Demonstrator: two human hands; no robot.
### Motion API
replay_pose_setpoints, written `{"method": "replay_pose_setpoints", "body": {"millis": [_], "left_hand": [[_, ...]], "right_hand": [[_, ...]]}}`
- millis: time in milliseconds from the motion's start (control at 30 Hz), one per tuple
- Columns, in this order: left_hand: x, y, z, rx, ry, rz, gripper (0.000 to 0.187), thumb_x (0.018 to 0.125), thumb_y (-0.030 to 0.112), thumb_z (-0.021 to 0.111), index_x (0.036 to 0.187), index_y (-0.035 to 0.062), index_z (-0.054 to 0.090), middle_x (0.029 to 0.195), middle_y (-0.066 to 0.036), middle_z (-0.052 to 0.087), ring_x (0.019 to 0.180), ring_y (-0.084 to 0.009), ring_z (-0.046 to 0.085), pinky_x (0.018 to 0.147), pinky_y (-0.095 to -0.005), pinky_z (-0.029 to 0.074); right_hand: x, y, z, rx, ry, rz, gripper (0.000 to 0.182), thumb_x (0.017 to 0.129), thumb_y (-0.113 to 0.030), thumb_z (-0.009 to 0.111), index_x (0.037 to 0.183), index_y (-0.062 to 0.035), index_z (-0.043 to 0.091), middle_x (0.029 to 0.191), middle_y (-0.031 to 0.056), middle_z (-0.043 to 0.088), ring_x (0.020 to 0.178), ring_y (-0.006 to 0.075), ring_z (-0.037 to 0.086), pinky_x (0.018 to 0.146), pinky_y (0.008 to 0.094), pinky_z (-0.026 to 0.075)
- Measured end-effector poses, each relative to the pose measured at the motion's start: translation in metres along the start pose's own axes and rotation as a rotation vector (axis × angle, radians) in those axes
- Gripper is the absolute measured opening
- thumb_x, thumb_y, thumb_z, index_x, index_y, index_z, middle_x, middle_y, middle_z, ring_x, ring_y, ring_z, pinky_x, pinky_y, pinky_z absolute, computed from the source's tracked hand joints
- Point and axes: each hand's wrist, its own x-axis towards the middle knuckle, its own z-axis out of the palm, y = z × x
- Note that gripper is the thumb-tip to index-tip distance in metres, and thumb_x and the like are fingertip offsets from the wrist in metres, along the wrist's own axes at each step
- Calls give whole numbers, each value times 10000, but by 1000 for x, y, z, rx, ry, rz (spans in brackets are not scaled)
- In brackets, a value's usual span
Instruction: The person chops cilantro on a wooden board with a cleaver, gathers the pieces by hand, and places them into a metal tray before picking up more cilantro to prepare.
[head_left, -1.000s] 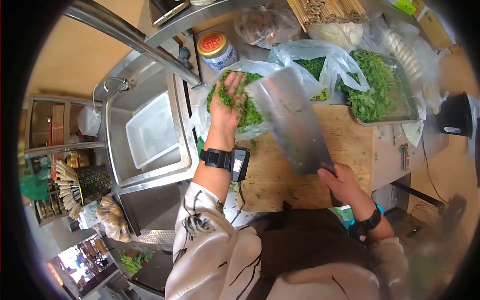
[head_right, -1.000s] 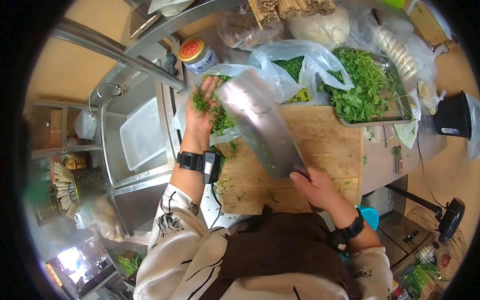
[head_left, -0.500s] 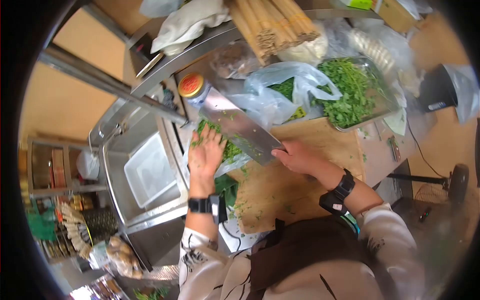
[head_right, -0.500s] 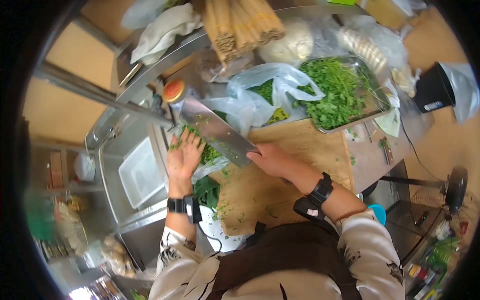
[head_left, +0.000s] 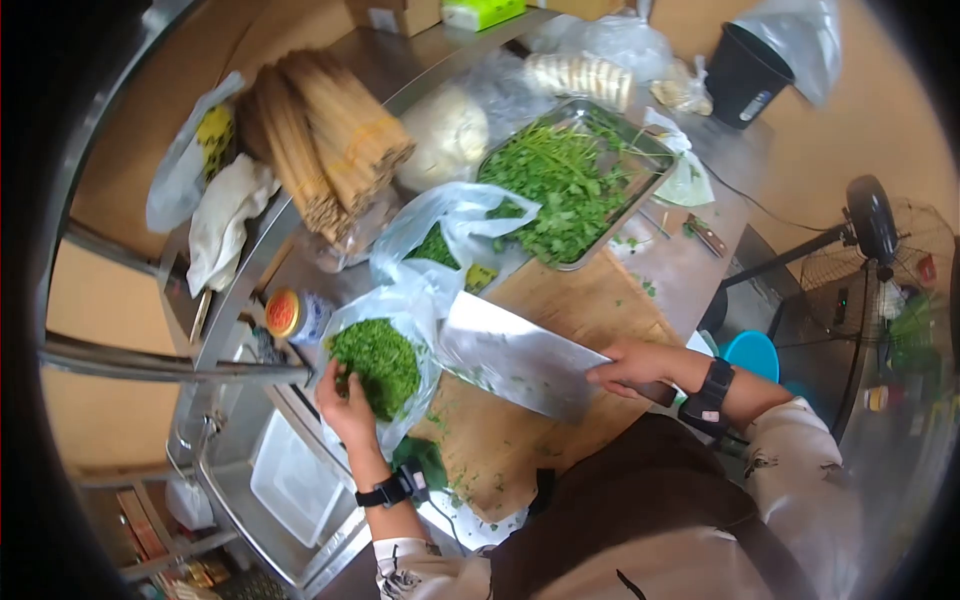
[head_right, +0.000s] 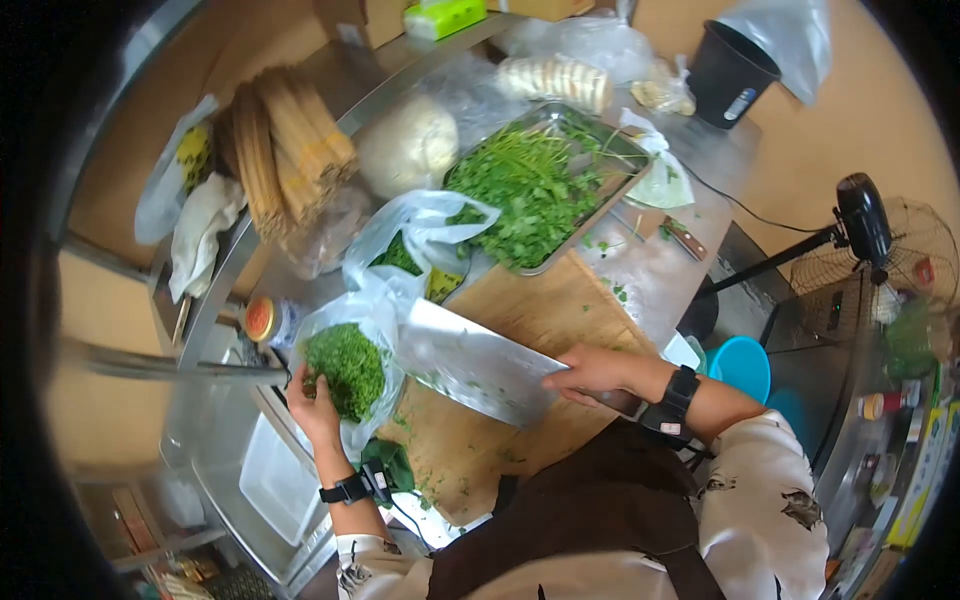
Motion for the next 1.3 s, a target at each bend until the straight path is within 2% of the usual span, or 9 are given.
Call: {"method": "replay_pose_setpoints", "body": {"millis": [133, 267, 467, 567, 633, 767, 867, 1067, 1300], "left_hand": [[-6, 21, 10, 214, -6, 253, 333, 786, 26, 679, 1119, 35, 667, 1010, -113, 659, 977, -276, 588, 957, -377, 411], [-9, 68, 20, 23, -105, 164, 303, 845, 58, 648, 1146, 18, 647, 1123, -159, 644, 1078, -317, 576, 988, -390, 410], [-7, 176, 51, -37, -171, 177, 307, 884, 73, 629, 1176, -21, 620, 1183, -192, 625, 1127, -323, 581, 983, -378, 429], [-3, 231, 87, -39, -195, 190, 300, 892, 84, 627, 1170, -28, 622, 1166, -193, 632, 1101, -309, 596, 964, -369, 441], [3, 273, 111, -56, -205, 85, 301, 885, 115, 652, 1144, -36, 629, 1120, -186, 647, 1032, -317, 618, 912, -375, 463], [26, 316, 189, 155, -121, 309, 358, 828, 263, 730, 1014, -31, 649, 982, -181, 658, 906, -353, 615, 830, -424, 467], [34, 345, 260, 353, -26, 467, 385, 769, 389, 759, 853, 32, 642, 836, -155, 636, 825, -342, 597, 784, -447, 435], [26, 356, 317, 345, -179, 455, 277, 794, 333, 741, 805, 78, 633, 771, -81, 616, 781, -287, 592, 781, -418, 395], [3, 319, 309, 132, -308, 540, 84, 806, 89, 683, 877, 68, 644, 821, -109, 622, 783, -306, 589, 751, -417, 439]], "right_hand": [[-25, 31, -23, -154, -37, 139, 424, 949, -350, 595, 659, -42, 565, 550, 17, 557, 477, 123, 559, 458, 276, 432], [-11, 45, -48, -329, -98, 114, 417, 927, -391, 609, 720, -29, 595, 642, 88, 631, 544, 193, 611, 514, 335, 477], [15, 57, -74, -919, 206, -259, 295, 864, -350, 608, 803, -64, 647, 798, 161, 670, 792, 328, 655, 711, 471, 495], [20, 66, -113, -1052, 407, -830, 237, 823, -288, 614, 833, -55, 652, 819, 153, 618, 776, 346, 591, 708, 454, 484], [14, 33, -163, -932, 348, -499, 212, 786, -251, 636, 869, -56, 649, 808, 151, 597, 808, 339, 573, 753, 471, 464], [23, -18, -284, -1217, 1126, -585, 275, 697, -266, 709, 901, -93, 650, 903, 74, 599, 929, 256, 573, 815, 432, 441], [48, -10, -340, -1313, 1039, -362, 311, 689, -256, 717, 947, -95, 653, 971, 66, 594, 992, 251, 554, 822, 425, 459], [73, 3, -375, -1088, 778, -359, 175, 727, -185, 657, 845, -59, 679, 871, 128, 640, 887, 326, 629, 725, 454, 511], [69, -2, -378, -903, 741, -472, 132, 807, -198, 632, 783, -78, 679, 755, 123, 632, 713, 326, 617, 647, 416, 500]]}}
